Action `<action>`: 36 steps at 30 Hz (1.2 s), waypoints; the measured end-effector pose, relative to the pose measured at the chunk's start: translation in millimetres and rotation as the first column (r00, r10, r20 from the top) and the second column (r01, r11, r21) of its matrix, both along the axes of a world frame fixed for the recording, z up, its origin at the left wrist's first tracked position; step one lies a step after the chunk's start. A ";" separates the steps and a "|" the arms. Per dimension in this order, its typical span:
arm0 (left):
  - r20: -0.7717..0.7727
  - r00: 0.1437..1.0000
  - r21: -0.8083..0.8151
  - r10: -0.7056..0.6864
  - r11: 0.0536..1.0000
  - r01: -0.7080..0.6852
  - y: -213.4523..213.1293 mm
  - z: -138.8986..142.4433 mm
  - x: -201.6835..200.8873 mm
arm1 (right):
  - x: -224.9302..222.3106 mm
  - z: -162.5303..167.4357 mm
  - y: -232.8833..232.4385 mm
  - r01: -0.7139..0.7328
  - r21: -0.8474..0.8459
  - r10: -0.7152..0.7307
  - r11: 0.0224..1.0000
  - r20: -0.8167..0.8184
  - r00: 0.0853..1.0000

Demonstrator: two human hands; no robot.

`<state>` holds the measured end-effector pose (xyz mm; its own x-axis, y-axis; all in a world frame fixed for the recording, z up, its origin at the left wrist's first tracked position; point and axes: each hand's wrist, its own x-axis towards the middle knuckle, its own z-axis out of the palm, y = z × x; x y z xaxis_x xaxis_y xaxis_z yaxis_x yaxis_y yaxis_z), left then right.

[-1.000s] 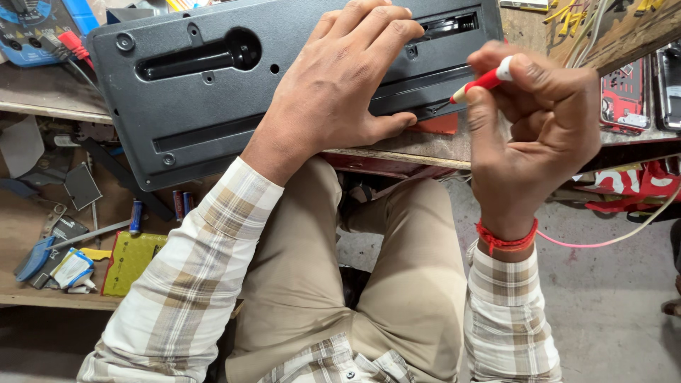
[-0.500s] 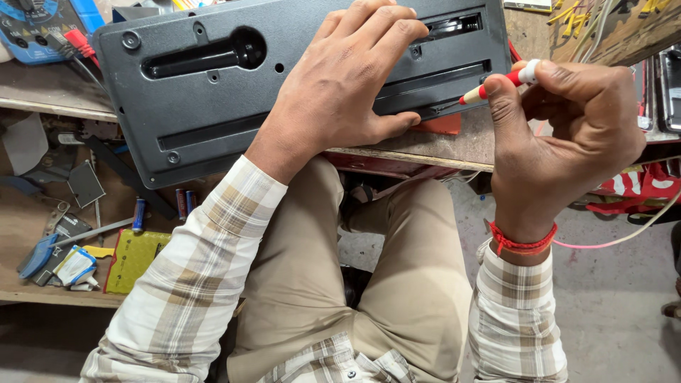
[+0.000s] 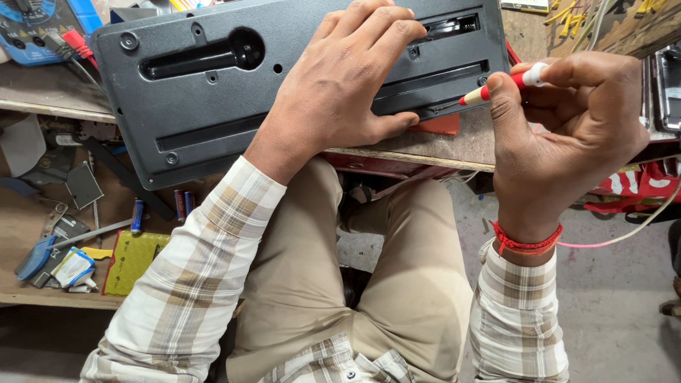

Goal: The person uses a screwdriver to remove screws from the back cover of a black electronic device, opens the battery compartment, removes two batteries, and then continues to unscrew additional fasteners around the casing. The device remains on the workbench throughout.

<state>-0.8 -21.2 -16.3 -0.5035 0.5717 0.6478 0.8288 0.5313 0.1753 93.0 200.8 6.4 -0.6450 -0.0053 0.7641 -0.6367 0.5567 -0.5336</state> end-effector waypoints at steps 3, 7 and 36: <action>-0.001 1.000 0.005 -0.001 1.000 0.001 0.0 0.0 -0.3 | -0.1 -1.2 1.7 0.019 0.037 -0.019 0.999 -0.006 1.000; 0.008 1.000 -0.005 0.006 1.000 -0.006 0.8 0.3 -0.5 | 0.1 -0.2 2.1 0.043 0.076 -0.042 0.996 -0.006 0.999; 0.001 0.999 0.010 -0.035 0.999 0.035 14.1 1.3 6.9 | -6.3 -12.2 -6.3 -0.084 -0.180 0.097 0.980 0.065 0.993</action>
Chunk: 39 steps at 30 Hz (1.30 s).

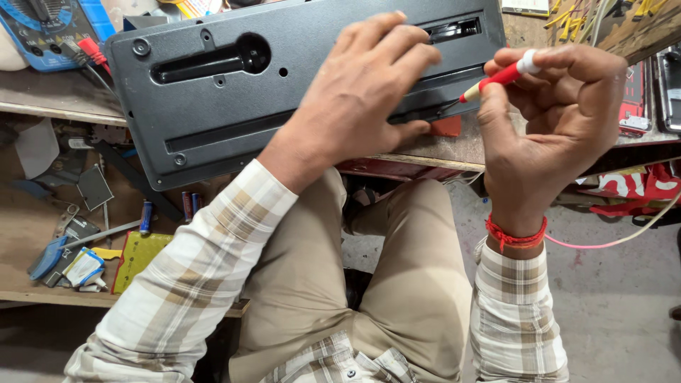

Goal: The person uses a screwdriver to remove screws from the back cover of a black electronic device, opens the battery compartment, removes two batteries, and then continues to unscrew additional fasteners around the casing. The device remains on the workbench throughout.

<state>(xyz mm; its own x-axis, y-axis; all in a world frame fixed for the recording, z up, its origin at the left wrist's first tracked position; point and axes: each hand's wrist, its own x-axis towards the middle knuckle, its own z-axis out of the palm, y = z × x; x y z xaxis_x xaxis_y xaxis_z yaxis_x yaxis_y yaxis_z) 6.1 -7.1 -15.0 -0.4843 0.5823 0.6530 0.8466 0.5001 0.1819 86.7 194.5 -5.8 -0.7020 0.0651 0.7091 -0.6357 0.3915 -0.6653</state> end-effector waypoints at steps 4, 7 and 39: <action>0.067 0.995 -0.002 -0.069 0.998 0.069 23.8 -4.6 6.0 | -2.5 -3.3 -3.5 0.066 0.069 -0.059 0.995 -0.091 0.994; 0.067 0.996 0.023 -0.063 0.998 0.062 28.3 -8.9 6.1 | -0.2 -3.8 1.2 0.003 0.047 -0.003 0.999 -0.013 1.000; -0.034 0.999 0.007 -0.020 1.000 0.021 31.6 -17.2 3.9 | -10.7 -36.1 81.6 0.207 0.010 -0.202 0.978 -0.195 0.960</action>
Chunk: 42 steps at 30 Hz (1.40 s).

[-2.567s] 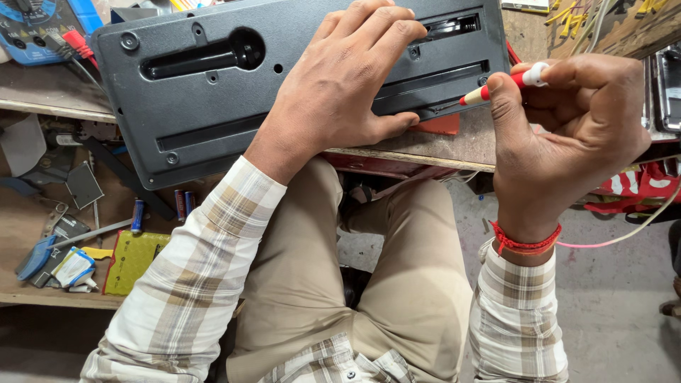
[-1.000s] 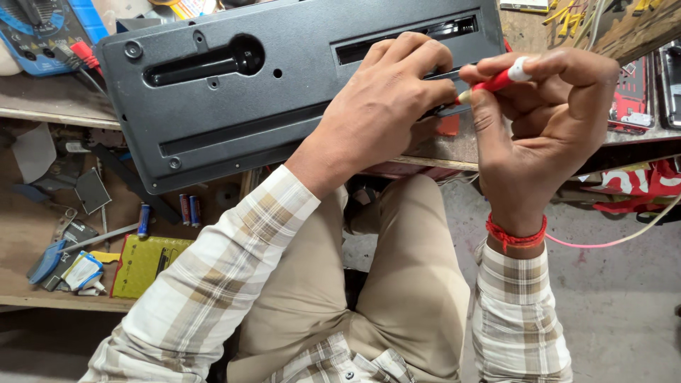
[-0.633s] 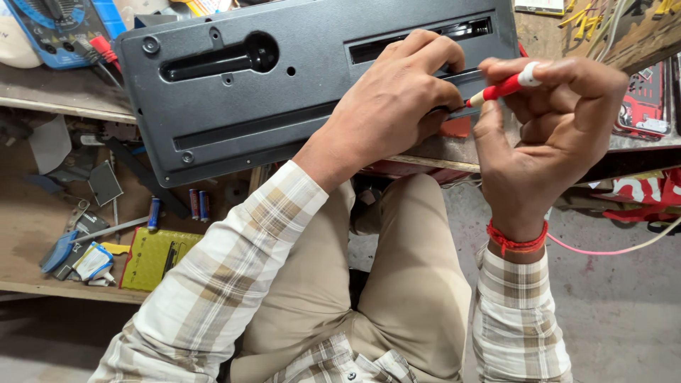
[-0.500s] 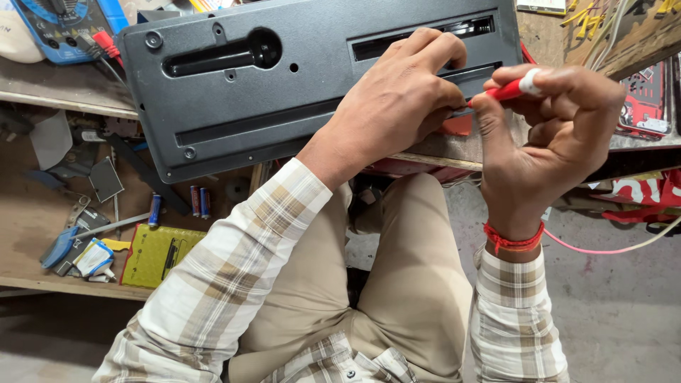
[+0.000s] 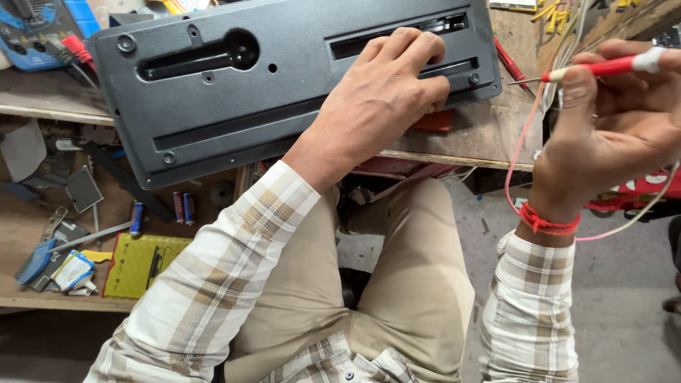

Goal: The person uses a screwdriver to remove screws from the back cover of a black electronic device, opens the battery compartment, removes two batteries, and then continues to unscrew additional fasteners around the casing. The device remains on the workbench throughout.

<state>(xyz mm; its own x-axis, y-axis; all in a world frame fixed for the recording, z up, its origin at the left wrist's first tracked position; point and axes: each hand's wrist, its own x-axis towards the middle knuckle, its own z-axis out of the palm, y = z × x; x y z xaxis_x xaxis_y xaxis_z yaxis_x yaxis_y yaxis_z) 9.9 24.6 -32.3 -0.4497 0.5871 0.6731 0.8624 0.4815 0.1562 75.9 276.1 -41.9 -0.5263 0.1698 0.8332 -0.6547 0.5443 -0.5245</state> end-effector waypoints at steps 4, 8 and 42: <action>-0.022 1.000 0.004 -0.012 1.000 0.012 -0.2 -1.1 -1.1 | -4.6 -7.1 3.8 -0.008 0.052 0.008 0.999 0.007 1.000; -0.041 0.999 -0.011 -0.006 1.000 0.006 0.3 -3.0 -0.9 | -6.6 -5.9 -1.4 -0.012 0.062 0.010 0.998 0.029 1.000; 0.064 0.992 0.070 -0.106 0.992 0.102 -3.4 1.8 -4.5 | 11.8 2.2 -73.0 -0.206 -0.183 0.217 0.961 0.042 0.975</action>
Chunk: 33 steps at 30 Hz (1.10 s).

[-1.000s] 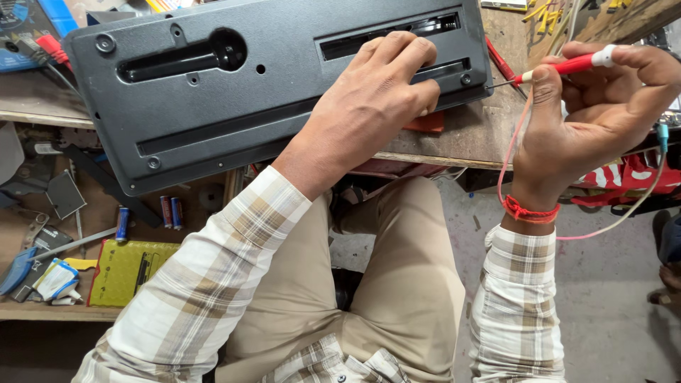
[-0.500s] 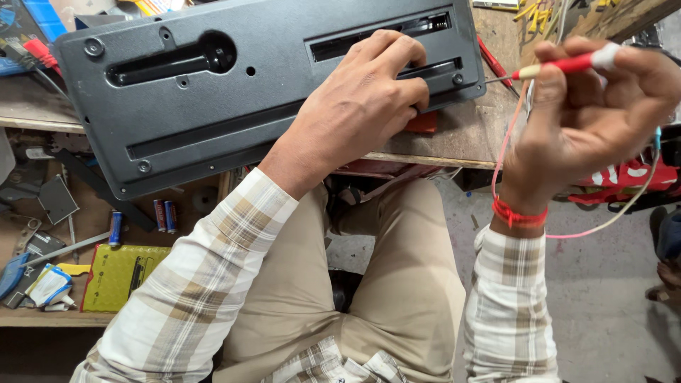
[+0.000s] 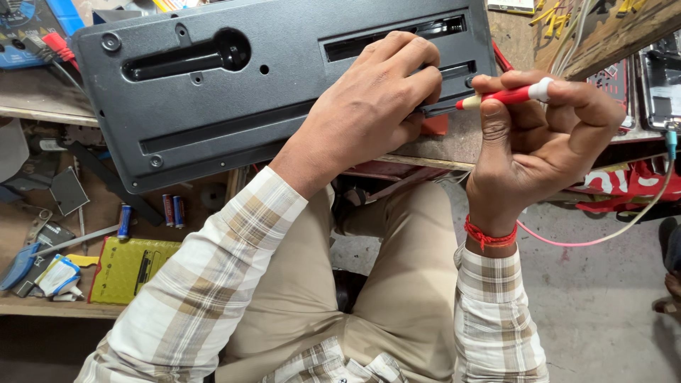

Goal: The person uses a screwdriver to remove screws from the back cover of a black electronic device, opens the battery compartment, removes two batteries, and then continues to unscrew additional fasteners around the casing. The device remains on the workbench throughout.

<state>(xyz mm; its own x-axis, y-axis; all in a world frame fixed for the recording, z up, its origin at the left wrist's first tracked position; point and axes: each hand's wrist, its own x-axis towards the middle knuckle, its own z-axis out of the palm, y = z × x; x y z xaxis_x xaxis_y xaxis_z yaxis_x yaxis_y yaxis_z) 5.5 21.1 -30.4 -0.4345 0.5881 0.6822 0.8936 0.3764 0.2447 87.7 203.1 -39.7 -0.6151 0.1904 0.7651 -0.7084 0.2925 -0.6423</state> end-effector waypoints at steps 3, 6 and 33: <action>-0.001 1.000 -0.009 0.001 1.000 -0.001 -0.8 -0.2 -0.8 | -0.3 -1.7 -1.6 0.006 0.008 -0.006 1.000 0.010 1.000; -0.004 1.000 0.003 -0.006 1.000 0.006 -0.5 -0.5 -0.7 | 0.1 -2.7 -2.3 0.014 0.013 -0.015 1.000 0.008 1.000; 0.033 0.999 -0.015 0.010 1.000 -0.009 -1.2 1.9 3.0 | -2.2 5.4 -10.7 0.103 0.068 -0.106 0.992 0.036 0.994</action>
